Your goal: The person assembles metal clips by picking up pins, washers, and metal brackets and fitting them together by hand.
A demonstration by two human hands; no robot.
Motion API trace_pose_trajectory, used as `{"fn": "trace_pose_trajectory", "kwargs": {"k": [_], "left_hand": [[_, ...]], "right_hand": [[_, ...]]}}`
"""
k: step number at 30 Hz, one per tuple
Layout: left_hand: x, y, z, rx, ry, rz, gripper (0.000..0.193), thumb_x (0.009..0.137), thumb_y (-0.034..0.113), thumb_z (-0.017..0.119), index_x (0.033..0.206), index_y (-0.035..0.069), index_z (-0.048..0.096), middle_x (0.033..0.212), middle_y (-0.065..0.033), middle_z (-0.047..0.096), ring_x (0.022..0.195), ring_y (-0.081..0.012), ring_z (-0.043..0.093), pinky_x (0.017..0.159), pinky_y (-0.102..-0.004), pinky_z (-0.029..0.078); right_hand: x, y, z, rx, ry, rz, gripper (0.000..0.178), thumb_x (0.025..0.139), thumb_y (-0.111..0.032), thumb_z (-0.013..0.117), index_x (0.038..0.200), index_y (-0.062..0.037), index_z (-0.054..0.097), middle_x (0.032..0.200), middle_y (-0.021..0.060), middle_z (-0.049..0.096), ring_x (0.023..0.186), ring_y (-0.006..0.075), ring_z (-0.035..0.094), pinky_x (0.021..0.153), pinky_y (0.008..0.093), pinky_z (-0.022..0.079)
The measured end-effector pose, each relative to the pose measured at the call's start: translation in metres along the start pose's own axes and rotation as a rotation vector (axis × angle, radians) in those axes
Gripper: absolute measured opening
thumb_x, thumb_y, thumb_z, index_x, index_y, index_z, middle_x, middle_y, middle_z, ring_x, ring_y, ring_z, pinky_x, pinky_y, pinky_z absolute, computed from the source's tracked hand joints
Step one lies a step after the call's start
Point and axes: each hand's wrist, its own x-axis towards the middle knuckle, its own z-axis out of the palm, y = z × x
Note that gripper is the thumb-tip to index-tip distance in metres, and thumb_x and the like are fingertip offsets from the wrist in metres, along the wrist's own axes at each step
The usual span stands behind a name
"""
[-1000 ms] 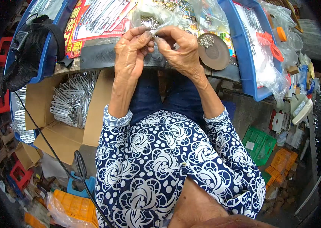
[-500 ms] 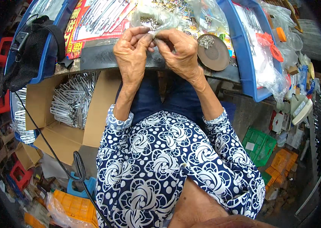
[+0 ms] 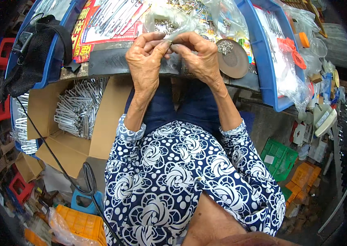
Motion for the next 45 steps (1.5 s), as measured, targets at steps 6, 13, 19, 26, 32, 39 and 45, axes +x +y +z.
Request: {"fn": "trace_pose_trajectory", "kwargs": {"k": [6,13,19,26,32,39,45], "left_hand": [[-0.002,-0.003,0.003,0.039,0.061,0.077,0.019,0.075,-0.002,0.058,0.093,-0.005,0.052,0.076,-0.0083,0.060,0.064,-0.0088,0.056,0.055,-0.0182,0.047],[-0.003,-0.002,0.002,0.068,0.064,0.105,0.017,0.076,-0.002,0.058,0.092,-0.004,0.053,0.077,-0.0076,0.061,0.066,-0.0084,0.057,0.057,-0.0180,0.046],[-0.006,-0.005,0.002,0.414,0.124,0.301,0.014,0.074,0.001,0.060,0.087,-0.001,0.056,0.076,-0.0071,0.062,0.065,-0.0113,0.059,0.060,-0.0225,0.047],[-0.009,-0.006,0.005,0.566,0.095,0.477,0.013,0.072,0.001,0.060,0.084,0.002,0.057,0.074,-0.0083,0.061,0.065,-0.0170,0.061,0.059,-0.0261,0.047],[0.000,0.007,-0.002,0.603,-0.077,0.395,0.015,0.076,0.000,0.057,0.091,-0.001,0.056,0.081,-0.0067,0.062,0.073,-0.0116,0.059,0.067,-0.0219,0.047],[0.052,0.017,-0.038,1.151,0.088,0.569,0.016,0.072,0.005,0.052,0.085,0.000,0.059,0.075,-0.0154,0.059,0.069,-0.0299,0.057,0.062,-0.0369,0.045],[0.075,0.002,-0.045,1.684,0.007,0.607,0.013,0.065,0.004,0.057,0.078,0.000,0.058,0.078,-0.0135,0.051,0.080,-0.0307,0.051,0.066,-0.0371,0.045]], "right_hand": [[-0.002,-0.006,0.005,0.267,0.070,0.257,0.010,0.074,-0.005,0.061,0.081,0.0017,0.060,0.067,0.0020,0.059,0.056,0.0038,0.050,0.048,0.0166,0.040],[-0.003,-0.004,0.005,0.444,0.041,0.396,0.012,0.073,-0.007,0.063,0.080,0.0024,0.060,0.066,0.0027,0.058,0.055,0.0052,0.050,0.047,0.0170,0.038],[-0.003,-0.005,0.006,0.648,0.017,0.483,0.012,0.074,-0.005,0.062,0.082,0.0022,0.059,0.066,0.0033,0.058,0.055,0.0060,0.050,0.045,0.0172,0.037],[-0.006,0.008,0.002,1.005,-0.008,0.621,0.011,0.075,-0.003,0.059,0.085,0.0020,0.056,0.073,0.0048,0.057,0.059,0.0069,0.052,0.043,0.0156,0.037],[-0.001,0.002,0.000,0.899,0.026,0.562,0.008,0.075,-0.002,0.059,0.081,0.0015,0.055,0.067,0.0039,0.056,0.054,0.0069,0.050,0.039,0.0154,0.035],[-0.004,-0.003,-0.004,0.718,0.075,0.527,0.007,0.074,-0.002,0.059,0.078,0.0015,0.055,0.063,0.0035,0.053,0.048,0.0049,0.045,0.038,0.0153,0.033],[-0.009,-0.005,-0.003,0.629,0.078,0.503,0.006,0.074,-0.002,0.058,0.078,0.0022,0.055,0.061,0.0035,0.052,0.045,0.0039,0.041,0.038,0.0155,0.032]]}}
